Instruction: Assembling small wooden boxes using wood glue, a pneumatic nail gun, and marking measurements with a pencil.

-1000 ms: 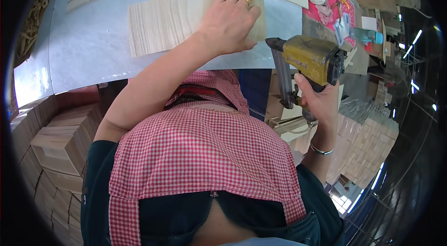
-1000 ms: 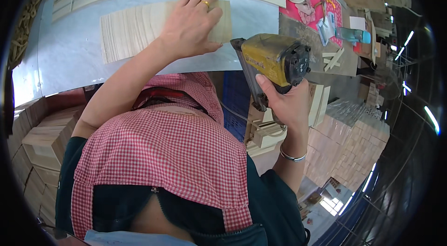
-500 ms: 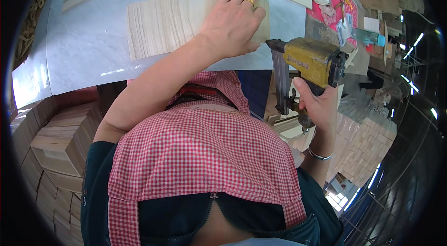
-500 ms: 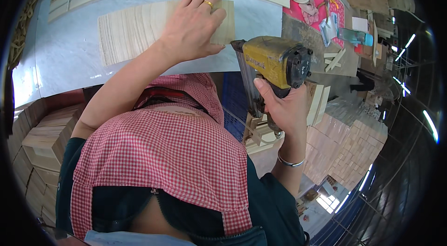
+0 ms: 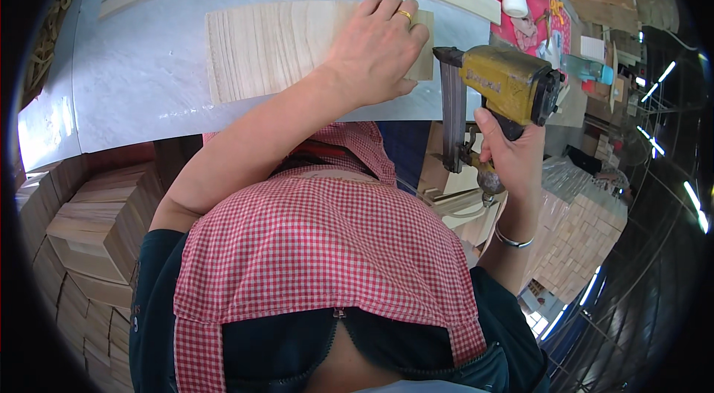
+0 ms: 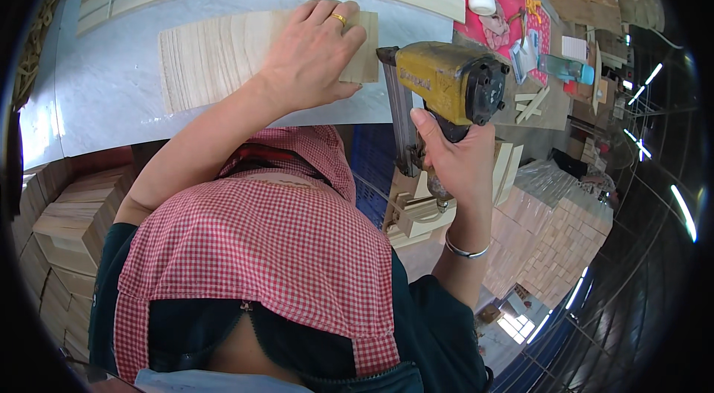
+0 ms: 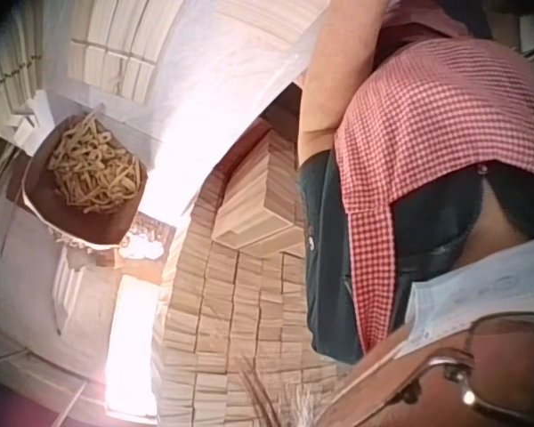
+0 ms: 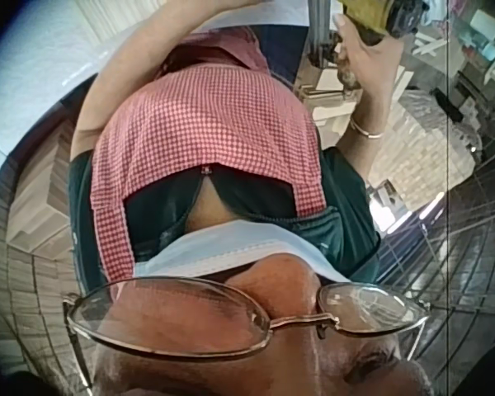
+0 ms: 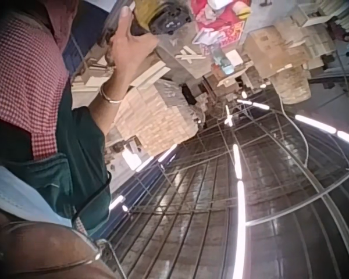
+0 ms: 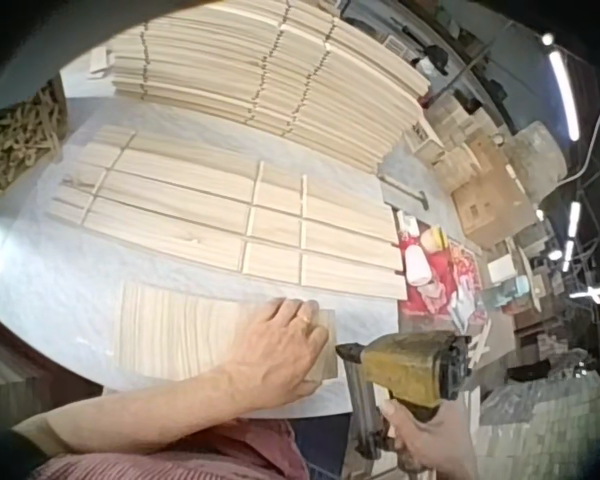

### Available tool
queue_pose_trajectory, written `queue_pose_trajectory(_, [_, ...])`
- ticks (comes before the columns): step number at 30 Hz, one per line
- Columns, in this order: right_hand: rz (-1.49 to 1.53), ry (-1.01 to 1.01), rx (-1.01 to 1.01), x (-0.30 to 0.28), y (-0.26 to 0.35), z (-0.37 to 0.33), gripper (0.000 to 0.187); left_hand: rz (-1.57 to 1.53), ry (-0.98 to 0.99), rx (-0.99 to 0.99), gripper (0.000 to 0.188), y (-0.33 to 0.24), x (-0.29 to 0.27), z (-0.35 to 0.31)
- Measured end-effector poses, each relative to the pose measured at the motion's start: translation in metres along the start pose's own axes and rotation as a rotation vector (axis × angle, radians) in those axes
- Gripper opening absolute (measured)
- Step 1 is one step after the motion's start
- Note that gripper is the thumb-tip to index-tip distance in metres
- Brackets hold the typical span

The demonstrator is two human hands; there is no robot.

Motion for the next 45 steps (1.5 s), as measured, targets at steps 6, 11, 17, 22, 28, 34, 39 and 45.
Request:
queue_pose_trajectory(6, [-0.007,0.002,0.012,0.003,0.001,0.004,0.015,-0.005,0.005,-0.003,0.043,0.000,-0.001,0.001])
queue_pose_trajectory(11, [-0.005,0.045,0.049,0.001,0.003,0.007,0.017,-0.013,0.018,-0.001,0.045,0.000,-0.002,0.001])
queue_pose_trajectory(17, [-0.025,0.092,0.025,-0.009,0.009,0.020,0.017,-0.003,0.029,-0.025,0.056,-0.002,-0.004,0.000])
queue_pose_trajectory(22, [-0.130,0.090,0.002,-0.010,0.020,0.045,0.020,-0.022,0.146,-0.082,0.058,-0.002,-0.009,0.001])
queue_pose_trajectory(28, [-0.155,0.139,-0.025,-0.005,0.019,0.062,0.023,-0.009,0.162,-0.081,0.058,-0.003,-0.011,0.002])
queue_pose_trajectory(34, [-0.158,0.155,0.003,-0.004,0.020,0.067,0.024,-0.017,0.176,-0.081,0.059,-0.002,-0.011,0.001])
queue_pose_trajectory(39, [-0.179,0.186,0.005,-0.007,0.021,0.067,0.025,-0.029,0.243,-0.108,0.064,-0.001,-0.016,0.002])
queue_pose_trajectory(45, [-0.210,0.143,-0.005,-0.017,0.019,0.057,0.026,0.190,0.280,-0.187,0.092,0.048,-0.103,-0.051])
Point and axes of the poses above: each hand's wrist, its own z-axis towards the middle knuckle, its own x-axis out of the palm, y = z × x, the point moved 1 cm from there along z, towards the middle knuckle, and after that the axes turned 11 degrees about -x, right-handed, at the moved point
